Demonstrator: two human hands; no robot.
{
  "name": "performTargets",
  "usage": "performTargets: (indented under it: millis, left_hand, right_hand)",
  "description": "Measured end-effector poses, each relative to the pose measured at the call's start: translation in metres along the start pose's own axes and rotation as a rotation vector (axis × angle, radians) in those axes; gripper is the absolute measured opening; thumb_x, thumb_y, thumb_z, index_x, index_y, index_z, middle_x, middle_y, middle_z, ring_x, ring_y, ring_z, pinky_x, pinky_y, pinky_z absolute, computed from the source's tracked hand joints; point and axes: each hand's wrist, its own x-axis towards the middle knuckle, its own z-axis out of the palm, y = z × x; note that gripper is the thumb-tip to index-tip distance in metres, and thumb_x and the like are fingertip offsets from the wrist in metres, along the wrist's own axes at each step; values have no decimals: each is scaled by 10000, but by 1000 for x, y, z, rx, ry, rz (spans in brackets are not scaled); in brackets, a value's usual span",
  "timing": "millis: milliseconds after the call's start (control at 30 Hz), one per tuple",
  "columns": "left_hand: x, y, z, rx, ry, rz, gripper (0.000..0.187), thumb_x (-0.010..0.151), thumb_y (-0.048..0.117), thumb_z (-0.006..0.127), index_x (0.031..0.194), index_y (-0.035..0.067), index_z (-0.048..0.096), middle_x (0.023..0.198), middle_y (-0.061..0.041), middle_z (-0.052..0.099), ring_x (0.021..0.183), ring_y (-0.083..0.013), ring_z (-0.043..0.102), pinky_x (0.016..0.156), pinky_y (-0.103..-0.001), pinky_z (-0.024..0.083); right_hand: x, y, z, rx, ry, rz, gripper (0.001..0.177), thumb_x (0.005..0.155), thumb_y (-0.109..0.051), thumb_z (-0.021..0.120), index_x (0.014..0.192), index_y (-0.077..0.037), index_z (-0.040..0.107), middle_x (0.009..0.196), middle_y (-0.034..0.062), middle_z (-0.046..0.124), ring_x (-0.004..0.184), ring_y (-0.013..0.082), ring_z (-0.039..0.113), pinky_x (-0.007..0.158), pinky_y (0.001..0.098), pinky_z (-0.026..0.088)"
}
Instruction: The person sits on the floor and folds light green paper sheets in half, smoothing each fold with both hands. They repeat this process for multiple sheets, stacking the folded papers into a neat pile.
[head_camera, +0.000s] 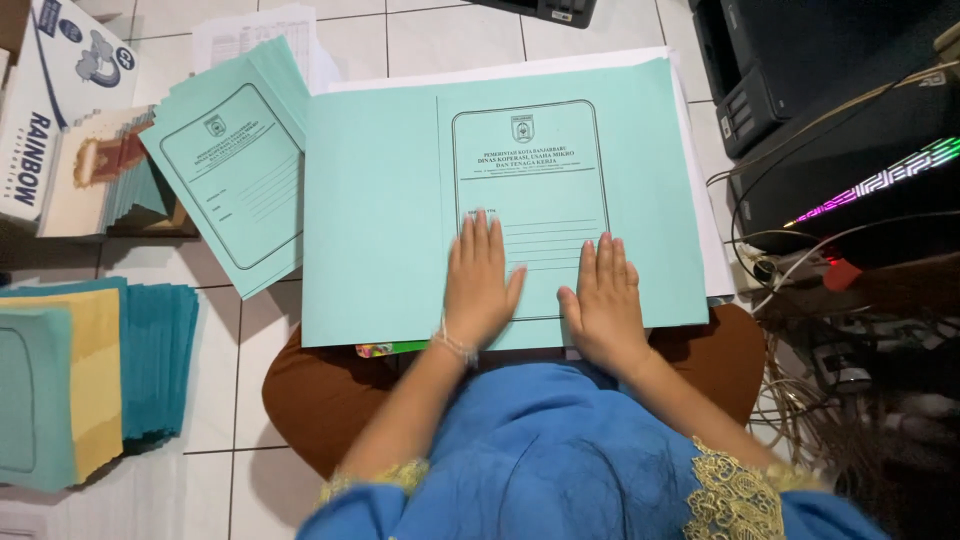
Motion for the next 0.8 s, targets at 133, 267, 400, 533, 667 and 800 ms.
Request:
performTargets:
  millis: [133, 267, 400, 533, 667, 800]
  left_hand:
    - [-53, 1, 23, -19, -40, 77, 747, 1046, 394, 430, 1561, -110, 236, 1631, -367, 169, 1537, -495, 91, 1224, -580, 77]
    - [-56, -8, 43, 80, 50, 148, 777, 1048, 478, 387, 1594, -41, 197, 1667, -281, 140, 1552, -444, 92, 1237, -551, 117]
    - [-57, -7, 46, 131, 153, 121, 758, 1041, 490, 385, 1600, 0, 234, 1679, -212, 192, 1564, -384, 148, 1250, -517, 189]
    - [-51, -8, 43, 63, 184, 63, 773, 1036, 485, 403, 1593, -23, 232, 1673, -235, 195, 1565, -370, 165, 1255, -492, 190]
    - [-37, -14, 33, -4, 75, -32, 784, 1034, 443, 416, 1571, -97, 229, 1642, -344, 181, 1548, -473, 130, 1229, -574, 109]
    - [-29, -4, 41, 42, 125, -95, 794, 1007, 430, 428, 1554, -118, 253, 1623, -369, 201, 1541, -495, 132, 1225, -585, 125]
  right_hand:
    - [109, -3, -14, 17, 29, 19, 802, 1065, -521, 318, 1610, 48, 168, 1658, 345, 79, 1555, 468, 16, 1217, 604, 42]
    - [242, 0, -31, 11, 63, 84, 762, 1081, -475, 312, 1614, 33, 118, 1677, 258, 32, 1558, 386, -24, 1252, 541, 29]
    - [275, 8, -26, -33, 72, 32, 746, 1069, -468, 251, 1611, 25, 110, 1689, 207, 34, 1553, 346, -37, 1257, 529, 55]
    - [178, 16, -18, -68, 103, -80, 737, 1067, -462, 265, 1604, 30, 149, 1685, 221, 95, 1558, 373, 53, 1237, 560, 94]
    - [50, 23, -18, -84, 81, -74, 726, 1082, -483, 294, 1608, 17, 263, 1667, 270, 222, 1555, 419, 146, 1214, 600, 80]
    - [9, 30, 8, -81, 158, 18, 729, 1060, -432, 378, 1599, 47, 272, 1652, 311, 236, 1539, 460, 157, 1188, 638, 62]
